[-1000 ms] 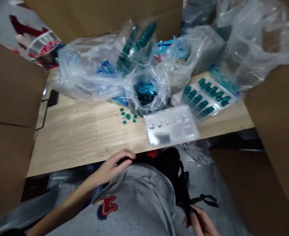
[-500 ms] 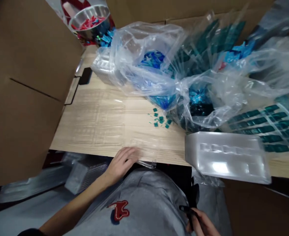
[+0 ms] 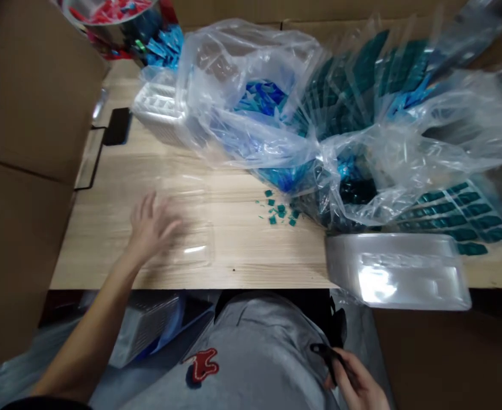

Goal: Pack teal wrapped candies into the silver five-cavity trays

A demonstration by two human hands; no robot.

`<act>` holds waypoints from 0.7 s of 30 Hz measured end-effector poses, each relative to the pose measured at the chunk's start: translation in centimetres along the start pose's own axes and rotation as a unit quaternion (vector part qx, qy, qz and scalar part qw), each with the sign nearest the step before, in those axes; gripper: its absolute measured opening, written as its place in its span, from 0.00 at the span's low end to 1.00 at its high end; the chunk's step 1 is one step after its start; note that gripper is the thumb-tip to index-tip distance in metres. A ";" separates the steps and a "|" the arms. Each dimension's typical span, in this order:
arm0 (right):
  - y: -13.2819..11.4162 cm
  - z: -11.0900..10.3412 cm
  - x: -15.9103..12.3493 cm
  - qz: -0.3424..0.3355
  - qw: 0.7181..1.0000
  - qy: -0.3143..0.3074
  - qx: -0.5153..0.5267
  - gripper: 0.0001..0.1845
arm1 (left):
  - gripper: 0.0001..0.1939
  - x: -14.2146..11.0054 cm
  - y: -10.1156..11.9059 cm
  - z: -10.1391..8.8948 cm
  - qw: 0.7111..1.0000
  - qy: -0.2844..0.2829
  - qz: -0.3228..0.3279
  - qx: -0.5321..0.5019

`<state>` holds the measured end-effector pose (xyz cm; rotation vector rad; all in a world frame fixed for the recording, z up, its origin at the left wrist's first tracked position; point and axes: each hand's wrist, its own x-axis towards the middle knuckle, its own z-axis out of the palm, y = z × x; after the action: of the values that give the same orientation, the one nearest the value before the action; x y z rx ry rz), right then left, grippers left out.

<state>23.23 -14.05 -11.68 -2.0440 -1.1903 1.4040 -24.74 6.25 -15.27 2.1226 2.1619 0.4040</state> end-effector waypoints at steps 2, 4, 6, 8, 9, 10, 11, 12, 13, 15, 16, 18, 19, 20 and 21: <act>-0.6 0.4 -0.4 0.001 1.000 0.028 -0.002 0.23 | 0.31 -1.3 0.6 0.8 0.999 -0.032 0.031 -0.015; -1.6 0.7 -0.9 0.002 0.998 0.061 0.002 0.21 | 0.32 -1.9 0.6 0.8 0.999 -0.032 0.032 -0.022; -2.5 0.9 -1.4 0.006 0.998 0.070 0.007 0.19 | 0.33 -1.5 0.3 0.2 1.000 -0.001 0.012 -0.020; -3.1 0.9 -2.0 0.000 0.997 0.076 0.022 0.17 | 0.32 -0.5 0.9 -0.9 0.999 0.020 0.018 -0.031; -3.3 0.8 -2.5 -0.007 0.996 0.080 0.037 0.17 | 0.30 -0.2 1.9 -1.4 0.998 0.036 0.033 -0.043; -3.3 0.8 -2.9 -0.018 0.995 0.084 0.053 0.16 | 0.27 -0.2 3.4 -1.8 0.995 0.050 0.062 -0.062; -3.3 0.9 -3.4 -0.032 0.993 0.091 0.071 0.14 | 0.25 -0.4 5.5 -2.1 0.990 0.042 0.099 -0.095; -3.0 1.0 -4.0 -0.049 0.990 0.099 0.089 0.13 | 0.22 -1.1 8.0 -2.2 0.980 0.023 0.141 -0.138; -2.7 1.2 -4.5 -0.069 0.986 0.111 0.103 0.12 | 0.20 -2.2 11.0 -2.0 0.963 -0.017 0.188 -0.195; -1.6 1.6 -5.4 -0.090 0.977 0.139 0.134 0.12 | 0.16 -5.3 17.4 -0.8 0.896 -0.158 0.275 -0.311; -1.0 1.8 -5.7 -0.098 0.972 0.155 0.148 0.12 | 0.14 -7.1 20.6 0.1 0.862 -0.224 0.318 -0.324; 0.6 1.9 -6.2 -0.121 0.960 0.181 0.175 0.13 | 0.17 -10.8 26.5 2.3 0.772 -0.386 0.379 -0.333; 1.4 1.8 -6.4 -0.135 0.954 0.191 0.187 0.14 | 0.22 -12.4 29.0 3.5 0.723 -0.462 0.392 -0.330; 2.2 1.6 -6.5 -0.151 0.948 0.199 0.199 0.15 | 0.25 -13.7 31.2 4.7 0.686 -0.519 0.396 -0.322; 3.0 1.2 -6.6 -0.166 0.941 0.206 0.210 0.15 | 0.27 -14.8 33.1 5.9 0.649 -0.574 0.389 -0.314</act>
<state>22.49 -21.27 -10.60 -1.6346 -0.9058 0.9119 9.32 -7.57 -14.60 1.8247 0.2848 -0.1729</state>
